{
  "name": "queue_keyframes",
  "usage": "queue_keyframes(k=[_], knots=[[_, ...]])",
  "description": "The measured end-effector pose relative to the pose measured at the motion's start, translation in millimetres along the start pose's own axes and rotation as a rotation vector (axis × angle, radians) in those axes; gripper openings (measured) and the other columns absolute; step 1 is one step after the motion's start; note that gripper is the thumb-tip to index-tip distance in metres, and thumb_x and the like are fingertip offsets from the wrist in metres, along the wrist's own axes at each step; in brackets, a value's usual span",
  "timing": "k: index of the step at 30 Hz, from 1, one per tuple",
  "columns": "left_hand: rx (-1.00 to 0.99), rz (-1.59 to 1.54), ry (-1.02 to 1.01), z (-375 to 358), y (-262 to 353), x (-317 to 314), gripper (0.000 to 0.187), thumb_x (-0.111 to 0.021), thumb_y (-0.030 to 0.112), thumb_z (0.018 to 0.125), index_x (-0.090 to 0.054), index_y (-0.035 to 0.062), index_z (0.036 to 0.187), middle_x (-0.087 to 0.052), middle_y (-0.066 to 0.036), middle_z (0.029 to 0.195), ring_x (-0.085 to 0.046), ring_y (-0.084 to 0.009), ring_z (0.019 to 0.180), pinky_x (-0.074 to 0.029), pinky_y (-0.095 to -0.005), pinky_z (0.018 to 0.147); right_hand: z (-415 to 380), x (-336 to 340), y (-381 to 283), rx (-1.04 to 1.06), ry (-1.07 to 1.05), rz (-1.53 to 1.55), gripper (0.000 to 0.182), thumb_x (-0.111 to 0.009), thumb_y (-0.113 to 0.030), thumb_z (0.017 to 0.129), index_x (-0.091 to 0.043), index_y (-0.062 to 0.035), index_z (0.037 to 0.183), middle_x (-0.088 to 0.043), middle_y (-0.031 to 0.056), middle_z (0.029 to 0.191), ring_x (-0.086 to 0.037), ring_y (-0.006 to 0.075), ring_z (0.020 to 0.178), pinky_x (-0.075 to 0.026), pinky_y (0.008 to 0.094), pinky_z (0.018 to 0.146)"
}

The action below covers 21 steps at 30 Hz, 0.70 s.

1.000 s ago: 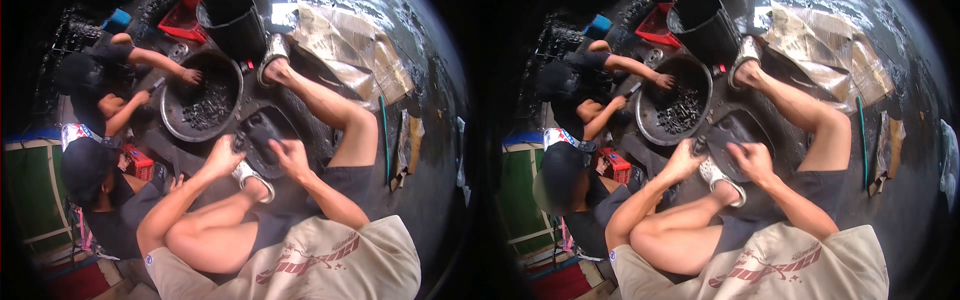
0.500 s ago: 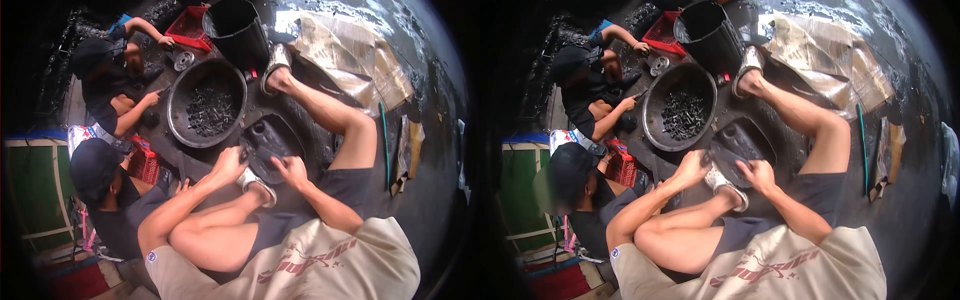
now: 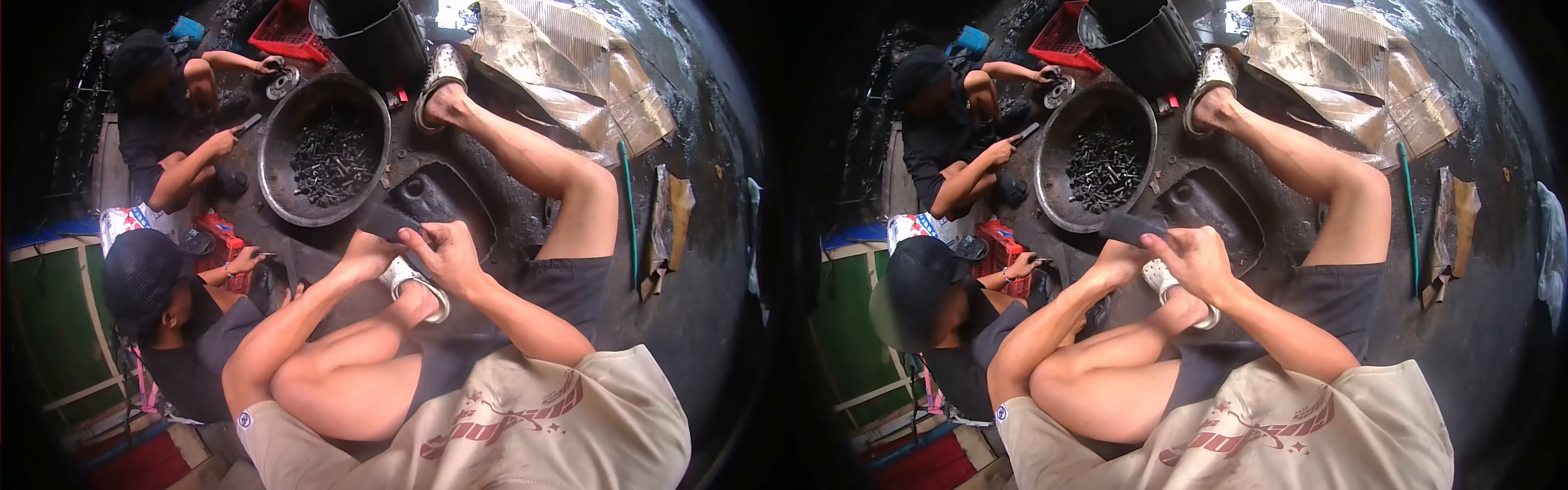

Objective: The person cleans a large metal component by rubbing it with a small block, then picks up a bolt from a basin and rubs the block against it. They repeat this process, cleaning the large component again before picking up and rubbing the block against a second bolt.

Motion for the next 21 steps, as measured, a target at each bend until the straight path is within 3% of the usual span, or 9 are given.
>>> queue_keyframes(k=[3, 5, 7, 8, 9, 11, 13, 16, 21], knots=[[0.197, 0.197, -0.019, -14.9, 41.1, 6.2, 0.019, -0.068, -0.002, 0.078, -0.070, -0.0055, 0.097, -0.073, -0.008, 0.087, -0.067, -0.0129, 0.081, -0.053, -0.0304, 0.073, -18.6, 1.2, 88.1, -0.119, 0.070, -0.123, 0.053, -0.070, -0.041, 0.093, -0.066, 0.0011, 0.062, -0.053, 0.0157, 0.048, -0.041, 0.0201, 0.041, -0.040, 0.0377, 0.046], [0.100, 0.228, -0.061, -6.4, 32.4, 8.3, 0.020, -0.066, -0.005, 0.077, -0.069, -0.0068, 0.096, -0.073, -0.008, 0.087, -0.066, -0.0127, 0.080, -0.052, -0.0304, 0.070, -25.5, 6.6, 145.1, -0.293, 0.070, -0.092, 0.054, -0.070, -0.038, 0.093, -0.062, 0.0009, 0.057, -0.053, 0.0146, 0.046, -0.043, 0.0154, 0.039, -0.039, 0.0362, 0.044], [0.083, 0.085, -0.102, -6.6, 26.9, -1.2, 0.019, -0.066, -0.003, 0.076, -0.070, -0.0068, 0.094, -0.073, -0.008, 0.087, -0.065, -0.0121, 0.078, -0.052, -0.0303, 0.067, -8.5, 15.1, 59.6, -0.067, 0.087, -0.027, 0.050, -0.071, -0.034, 0.093, -0.062, 0.0013, 0.059, -0.049, 0.0166, 0.048, -0.041, 0.0185, 0.039, -0.037, 0.0359, 0.044], [-0.148, 0.063, -0.089, 0.4, 14.9, -4.5, 0.018, -0.067, -0.001, 0.076, -0.070, -0.0070, 0.093, -0.072, -0.007, 0.084, -0.062, -0.0104, 0.074, -0.050, -0.0304, 0.064, -5.7, 8.7, 33.3, 0.048, 0.076, 0.025, 0.047, -0.071, -0.033, 0.093, -0.062, 0.0009, 0.062, -0.044, 0.0185, 0.050, -0.039, 0.0231, 0.040, -0.035, 0.0362, 0.044], [-0.070, 0.140, -0.100, -1.9, 17.2, -5.3, 0.018, -0.067, -0.001, 0.076, -0.070, -0.0071, 0.093, -0.072, -0.006, 0.084, -0.061, -0.0099, 0.074, -0.050, -0.0303, 0.064, -3.6, 1.9, 23.8, 0.128, -0.003, 0.060, 0.043, -0.072, -0.034, 0.092, -0.065, -0.0004, 0.066, -0.043, 0.0203, 0.053, -0.037, 0.0273, 0.042, -0.036, 0.0375, 0.044], [0.084, 0.308, -0.113, -13.5, 34.7, 0.9, 0.018, -0.068, 0.000, 0.077, -0.070, -0.0072, 0.093, -0.071, -0.005, 0.083, -0.060, -0.0089, 0.074, -0.049, -0.0303, 0.065, -7.3, -1.7, 58.0, 0.075, 0.005, -0.077, 0.044, -0.071, -0.037, 0.093, -0.068, -0.0015, 0.067, -0.049, 0.0198, 0.053, -0.043, 0.0283, 0.041, -0.039, 0.0385, 0.046], [0.158, 0.220, -0.079, -13.6, 37.5, 7.9, 0.018, -0.069, 0.000, 0.077, -0.071, -0.0063, 0.093, -0.071, -0.002, 0.085, -0.060, -0.0079, 0.078, -0.050, -0.0296, 0.069, -17.2, 6.4, 130.7, -0.203, -0.003, -0.199, 0.055, -0.067, -0.045, 0.094, -0.068, -0.0002, 0.063, -0.056, 0.0169, 0.051, -0.056, 0.0291, 0.043, -0.044, 0.0391, 0.048], [0.064, -0.120, -0.163, -10.0, 29.6, -5.0, 0.019, -0.075, 0.005, 0.080, -0.072, -0.0046, 0.095, -0.072, -0.003, 0.089, -0.060, -0.0079, 0.080, -0.050, -0.0275, 0.072, -9.6, 28.6, 126.8, -0.241, 0.114, -0.195, 0.062, -0.066, -0.046, 0.094, -0.060, 0.0017, 0.056, -0.051, 0.0177, 0.047, -0.050, 0.0249, 0.040, -0.041, 0.0400, 0.047], [0.046, 0.257, -0.005, -7.5, 20.9, 6.4, 0.025, -0.080, 0.010, 0.078, -0.072, -0.0059, 0.096, -0.074, -0.009, 0.088, -0.061, -0.0089, 0.077, -0.051, -0.0294, 0.072, -8.0, 22.8, 133.5, -0.331, 0.115, -0.113, 0.066, -0.065, -0.050, 0.094, -0.057, 0.0028, 0.055, -0.042, 0.0142, 0.044, -0.041, 0.0224, 0.041, -0.038, 0.0407, 0.048]])
Point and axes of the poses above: each hand's wrist, its own z-axis towards the middle knuckle, its own x-axis out of the back of the hand, y = z × x, the point moved 6 cm from there along z, towards the middle knuckle
